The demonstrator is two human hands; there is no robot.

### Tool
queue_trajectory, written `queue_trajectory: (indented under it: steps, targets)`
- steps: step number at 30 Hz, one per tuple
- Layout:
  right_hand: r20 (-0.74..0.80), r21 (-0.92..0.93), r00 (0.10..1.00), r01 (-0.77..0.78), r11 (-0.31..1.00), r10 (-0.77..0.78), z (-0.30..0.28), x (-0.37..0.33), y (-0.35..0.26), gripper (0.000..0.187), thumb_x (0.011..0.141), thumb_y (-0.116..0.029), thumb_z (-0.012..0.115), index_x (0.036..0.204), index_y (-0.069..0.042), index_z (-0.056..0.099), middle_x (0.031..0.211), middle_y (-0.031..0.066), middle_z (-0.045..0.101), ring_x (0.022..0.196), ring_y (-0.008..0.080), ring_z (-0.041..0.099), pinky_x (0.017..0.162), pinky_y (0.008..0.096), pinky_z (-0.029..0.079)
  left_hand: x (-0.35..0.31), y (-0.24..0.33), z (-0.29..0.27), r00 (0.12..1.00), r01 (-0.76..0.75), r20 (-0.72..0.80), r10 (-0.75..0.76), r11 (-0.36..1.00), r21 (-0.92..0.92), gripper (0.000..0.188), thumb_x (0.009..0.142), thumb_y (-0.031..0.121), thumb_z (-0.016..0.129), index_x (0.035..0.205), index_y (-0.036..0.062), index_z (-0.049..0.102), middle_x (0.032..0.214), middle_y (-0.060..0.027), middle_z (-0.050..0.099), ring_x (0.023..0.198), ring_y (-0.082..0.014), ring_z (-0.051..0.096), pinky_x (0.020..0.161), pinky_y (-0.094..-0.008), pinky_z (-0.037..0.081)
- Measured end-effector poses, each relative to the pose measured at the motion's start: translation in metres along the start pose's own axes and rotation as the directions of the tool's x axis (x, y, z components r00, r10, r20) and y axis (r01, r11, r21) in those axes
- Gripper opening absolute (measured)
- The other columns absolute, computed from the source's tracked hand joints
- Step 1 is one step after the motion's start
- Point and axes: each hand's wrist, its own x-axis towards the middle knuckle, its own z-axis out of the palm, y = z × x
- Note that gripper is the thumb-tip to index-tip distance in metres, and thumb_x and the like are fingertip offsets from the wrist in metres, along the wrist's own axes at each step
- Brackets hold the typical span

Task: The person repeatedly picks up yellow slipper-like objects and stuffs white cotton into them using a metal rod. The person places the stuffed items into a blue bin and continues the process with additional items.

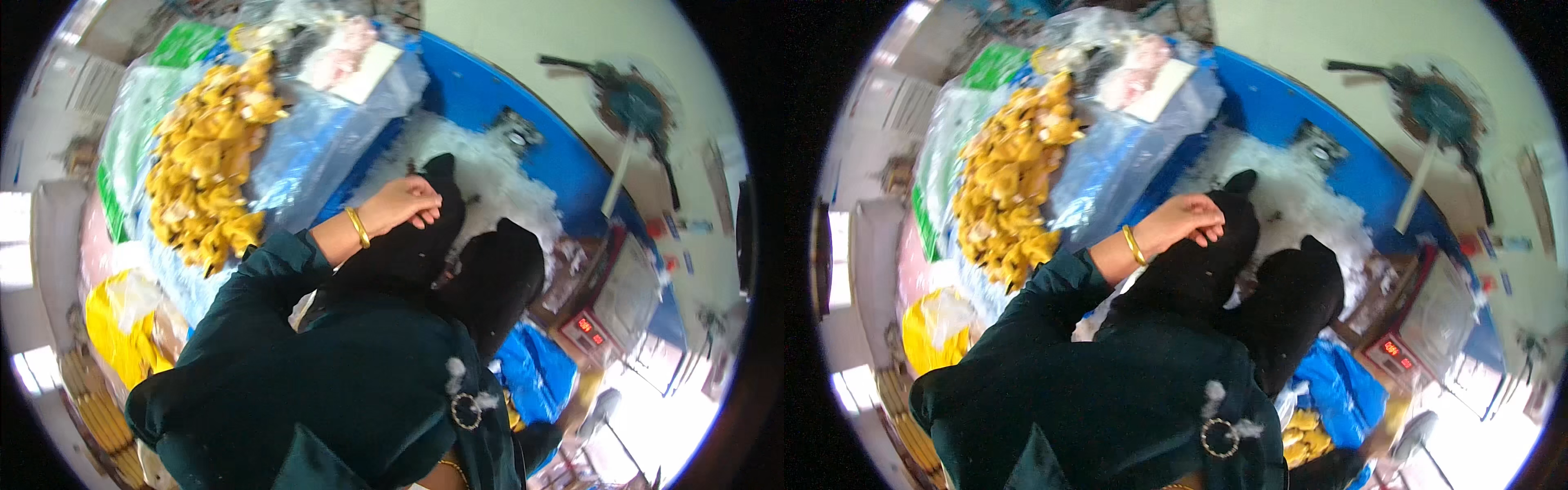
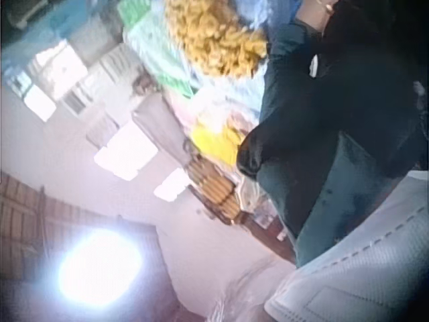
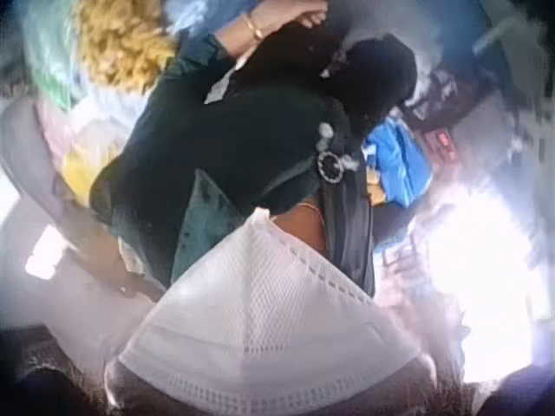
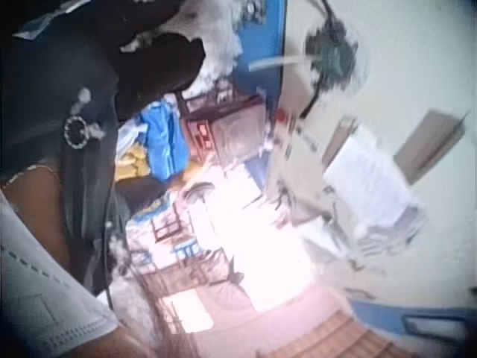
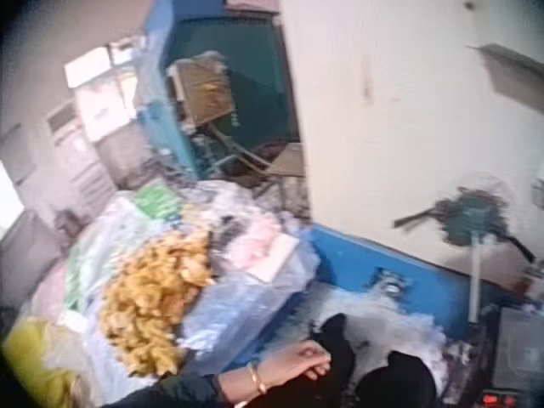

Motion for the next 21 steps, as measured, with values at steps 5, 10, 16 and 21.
queue_trajectory:
  steps: [5,10,16,21]
  targets:
    - [-0.038,0.057,0.969,-0.241,0.969,0.243,0.012,-0.027,0.072,0.036,0.082,-0.027,0.063,0.109,-0.004,0.06,0.096,0.0106,0.064,0.076,0.0215,0.065,0.061,0.0311,0.05,-0.023,0.007,-0.139,0.445,0.133,-0.545,0.711,0.549,0.825,0.02,0.083,0.021,0.063,0.096,0.0061,0.061,0.094,-0.0123,0.066,0.082,-0.03,0.065,0.072,-0.0387,0.052]
    - [-0.043,0.192,0.909,-0.399,0.897,0.414,0.019,-0.05,0.114,0.035,0.085,-0.025,0.062,0.113,-0.004,0.058,0.102,0.0089,0.062,0.077,0.0201,0.065,0.058,0.0291,0.05,-0.043,0.039,-0.24,0.208,0.749,-0.424,0.881,0.135,0.649,0.04,0.076,0.025,0.069,0.111,0.0079,0.059,0.113,-0.0093,0.059,0.113,-0.0287,0.051,0.094,-0.0408,0.042]
    - [-0.087,0.419,0.92,-0.313,0.852,0.381,0.009,-0.056,0.139,0.033,0.089,-0.023,0.06,0.117,-0.005,0.056,0.109,0.0069,0.061,0.078,0.0184,0.065,0.056,0.0267,0.05,-0.027,0.044,-0.281,0.421,0.723,-0.448,0.789,0.006,0.691,0.035,0.074,0.028,0.071,0.1,0.0061,0.062,0.106,-0.0097,0.06,0.106,-0.0279,0.055,0.084,-0.0415,0.046]
    - [-0.033,0.338,0.999,0.031,0.941,-0.021,0.049,-0.047,-0.151,0.033,0.09,-0.024,0.059,0.117,-0.004,0.06,0.107,0.0069,0.062,0.087,0.0151,0.063,0.064,0.0263,0.051,-0.057,0.066,-0.223,0.428,-0.297,-0.681,0.594,0.804,0.515,0.029,0.085,0.015,0.06,0.109,-0.0009,0.056,0.11,-0.0143,0.061,0.101,-0.03,0.059,0.082,-0.0402,0.051]
